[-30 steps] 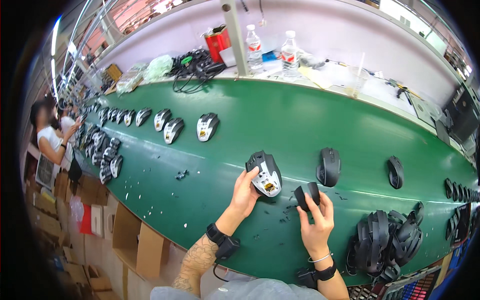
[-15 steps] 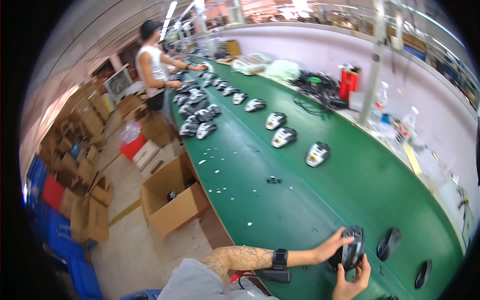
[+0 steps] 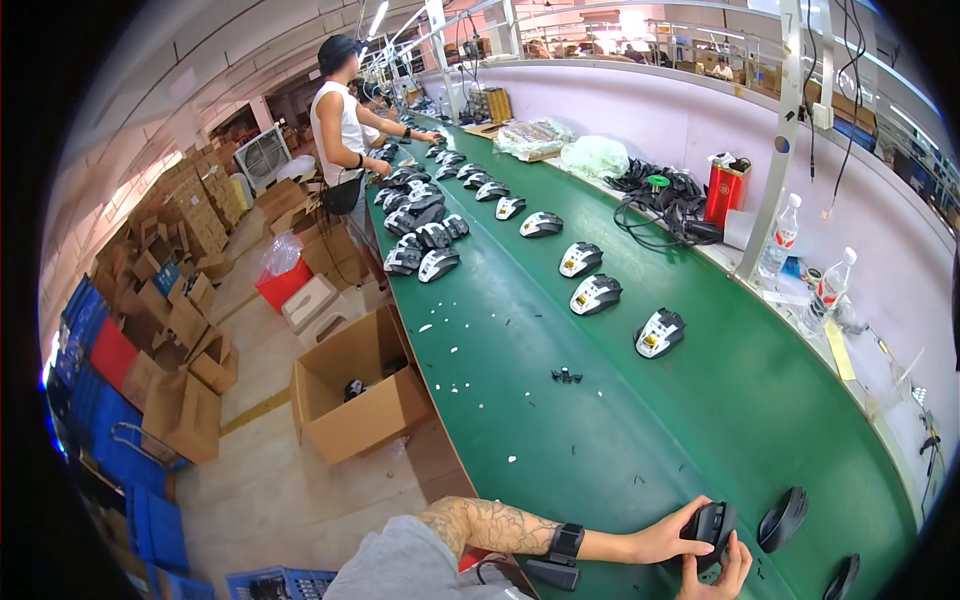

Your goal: The person assembles computer mice at a factory workstation. They pick up mouse shells and internal components from a crate, fit the parts together by hand, and place the completed units on a green workbench. The process is repeated for multiple units throughout the clip.

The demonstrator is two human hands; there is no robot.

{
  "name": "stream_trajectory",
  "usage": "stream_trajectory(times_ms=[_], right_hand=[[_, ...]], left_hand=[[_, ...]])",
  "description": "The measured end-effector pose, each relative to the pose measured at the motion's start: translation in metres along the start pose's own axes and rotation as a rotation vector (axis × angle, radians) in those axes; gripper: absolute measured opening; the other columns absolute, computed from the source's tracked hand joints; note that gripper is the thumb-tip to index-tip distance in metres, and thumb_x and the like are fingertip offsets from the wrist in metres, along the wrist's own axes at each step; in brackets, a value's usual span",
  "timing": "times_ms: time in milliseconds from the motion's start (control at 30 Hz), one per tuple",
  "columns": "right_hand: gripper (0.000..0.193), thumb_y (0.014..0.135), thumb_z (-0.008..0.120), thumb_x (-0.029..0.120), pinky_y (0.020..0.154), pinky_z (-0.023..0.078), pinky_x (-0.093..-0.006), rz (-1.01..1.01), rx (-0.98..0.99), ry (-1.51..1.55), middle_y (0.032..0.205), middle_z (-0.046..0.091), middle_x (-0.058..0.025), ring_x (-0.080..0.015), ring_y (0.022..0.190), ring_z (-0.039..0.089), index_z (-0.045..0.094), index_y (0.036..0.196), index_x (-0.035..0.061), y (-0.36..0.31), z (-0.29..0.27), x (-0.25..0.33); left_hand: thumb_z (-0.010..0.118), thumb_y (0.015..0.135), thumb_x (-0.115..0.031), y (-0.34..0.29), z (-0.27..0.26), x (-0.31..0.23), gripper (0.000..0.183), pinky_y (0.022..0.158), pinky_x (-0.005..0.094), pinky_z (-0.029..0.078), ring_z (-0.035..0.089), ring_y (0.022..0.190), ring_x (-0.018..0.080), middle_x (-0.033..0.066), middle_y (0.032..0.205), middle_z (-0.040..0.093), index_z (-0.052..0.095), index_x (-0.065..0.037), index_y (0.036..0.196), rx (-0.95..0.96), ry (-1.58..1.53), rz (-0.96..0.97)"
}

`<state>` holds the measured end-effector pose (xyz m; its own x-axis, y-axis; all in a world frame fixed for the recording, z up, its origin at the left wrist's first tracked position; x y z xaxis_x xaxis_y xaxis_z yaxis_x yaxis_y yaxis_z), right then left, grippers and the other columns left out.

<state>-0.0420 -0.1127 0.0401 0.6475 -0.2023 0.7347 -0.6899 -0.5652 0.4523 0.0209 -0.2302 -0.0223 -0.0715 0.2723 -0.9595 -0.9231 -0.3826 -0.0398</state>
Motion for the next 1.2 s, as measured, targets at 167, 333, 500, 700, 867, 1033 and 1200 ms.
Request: stream_trajectory(times_ms=[167,333,500,700,867,1033,1200], right_hand=[[0.048,0.072,0.080,0.013,0.082,0.047,-0.0406,-0.031,0.020,-0.057,0.104,0.058,-0.0149,-0.0326,0.094,0.057,0.063,0.115,0.0034,-0.004,0.001,0.000],[0.046,0.075,0.077,0.016,0.086,0.045,-0.0413,-0.043,0.032,-0.046,0.109,0.056,-0.0156,-0.0332,0.098,0.055,0.062,0.117,0.0034,-0.006,0.007,0.001],[0.047,0.078,0.075,0.020,0.089,0.043,-0.0417,-0.059,0.039,-0.111,0.116,0.053,-0.0170,-0.0337,0.103,0.052,0.061,0.121,0.0045,-0.011,0.011,0.001],[0.049,0.078,0.075,0.028,0.086,0.044,-0.0407,-0.086,-0.020,-0.154,0.113,0.054,-0.0157,-0.0324,0.100,0.053,0.063,0.120,0.0065,-0.014,0.013,-0.004],[0.050,0.076,0.078,0.024,0.086,0.046,-0.0401,-0.135,-0.010,-0.111,0.115,0.052,-0.0142,-0.0308,0.098,0.055,0.062,0.121,0.0068,-0.014,0.016,-0.012],[0.053,0.081,0.073,0.011,0.087,0.049,-0.0351,0.102,-0.032,0.085,0.118,0.049,-0.0139,-0.0272,0.099,0.057,0.054,0.130,0.0042,-0.017,0.021,-0.027],[0.028,0.089,0.066,0.020,0.069,0.048,-0.0308,0.453,-0.067,0.540,0.097,0.054,-0.0106,-0.0209,0.080,0.054,0.058,0.110,0.0026,-0.024,0.030,-0.059]], left_hand=[[0.070,0.083,-0.018,0.002,0.002,0.010,0.067,0.101,0.0334,0.036,0.043,0.118,0.0182,0.0106,0.124,0.044,0.030,-0.003,0.134,-0.029,-0.088,0.032],[0.070,0.081,-0.015,0.003,-0.003,0.006,0.068,0.099,0.0324,0.037,0.043,0.116,0.0171,0.0095,0.121,0.045,0.029,-0.004,0.133,-0.034,-0.027,-0.004],[0.071,0.078,-0.012,0.005,-0.001,0.021,0.062,0.093,0.0312,0.042,0.048,0.107,0.0165,0.0085,0.114,0.050,0.035,-0.006,0.128,-0.121,-0.113,0.036],[0.072,0.077,-0.009,0.013,-0.002,0.027,0.064,0.091,0.0307,0.043,0.049,0.104,0.0171,0.0090,0.111,0.051,0.033,-0.006,0.128,-0.092,-0.033,0.097],[0.079,0.064,-0.011,0.009,-0.006,0.019,0.064,0.085,0.0316,0.045,0.051,0.096,0.0141,0.0057,0.101,0.054,0.044,-0.006,0.118,-0.261,0.101,0.253],[0.078,0.064,-0.009,0.014,-0.010,0.012,0.062,0.087,0.0338,0.044,0.051,0.096,0.0163,0.0063,0.101,0.054,0.044,-0.006,0.117,-0.324,0.000,0.253],[0.079,0.064,-0.007,0.024,-0.019,0.017,0.075,0.094,0.0346,0.041,0.049,0.106,0.0196,0.0091,0.112,0.054,0.040,-0.003,0.129,-0.450,-0.281,0.121]])
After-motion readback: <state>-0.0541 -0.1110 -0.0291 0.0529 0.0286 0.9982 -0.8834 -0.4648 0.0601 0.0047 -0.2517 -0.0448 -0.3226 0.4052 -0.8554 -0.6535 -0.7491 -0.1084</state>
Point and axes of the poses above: each hand's wrist, its own y-axis towards the middle knuckle, its own z-axis out of the palm, x = y × z, the point moved 2 cm from there along y, towards the middle knuckle
